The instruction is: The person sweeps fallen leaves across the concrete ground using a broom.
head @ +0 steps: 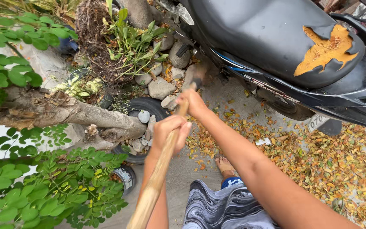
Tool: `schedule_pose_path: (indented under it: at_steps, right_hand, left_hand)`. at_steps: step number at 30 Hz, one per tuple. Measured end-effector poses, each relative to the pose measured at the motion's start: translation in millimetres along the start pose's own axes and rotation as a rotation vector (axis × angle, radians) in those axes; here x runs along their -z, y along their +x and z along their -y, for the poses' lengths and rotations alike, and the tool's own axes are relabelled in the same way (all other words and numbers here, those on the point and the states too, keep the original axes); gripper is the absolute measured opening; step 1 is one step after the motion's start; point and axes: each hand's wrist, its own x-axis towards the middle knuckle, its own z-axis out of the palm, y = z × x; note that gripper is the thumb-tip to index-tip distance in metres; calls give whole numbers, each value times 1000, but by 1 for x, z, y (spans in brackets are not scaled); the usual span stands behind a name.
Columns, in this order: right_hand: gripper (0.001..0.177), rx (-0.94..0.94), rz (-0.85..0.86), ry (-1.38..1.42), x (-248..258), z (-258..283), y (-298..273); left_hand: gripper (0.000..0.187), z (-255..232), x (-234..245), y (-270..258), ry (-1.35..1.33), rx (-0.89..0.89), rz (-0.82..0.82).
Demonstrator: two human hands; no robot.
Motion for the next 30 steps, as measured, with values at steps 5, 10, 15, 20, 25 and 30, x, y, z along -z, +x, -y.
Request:
schedule_pose_path:
  at_steps: [5,10,15,20,25,30]
  right_hand:
    - [8,281,58,-59,-20,44,-55]
    - [14,361,-84,-120,-1,96,-54]
    - [9,142,-141,-84,-10,34,-23]
    - [12,308,97,-168,-42,61,-68]
    - [15,448,7,-204,-25,121,-85]
    - [9,337,-246,-59,-17,48,-50]
  left_hand:
    - [8,-23,57,-27,45,63,62]
    - [12,-44,87,-40,-89,67,-73]
    - [7,8,30,-28,-41,0,-43]
    - [5,-12,70,-62,17,161,-49]
    - [9,-49,110,-77,-62,96,-162]
    - [6,0,52,-60,11,-26,-49]
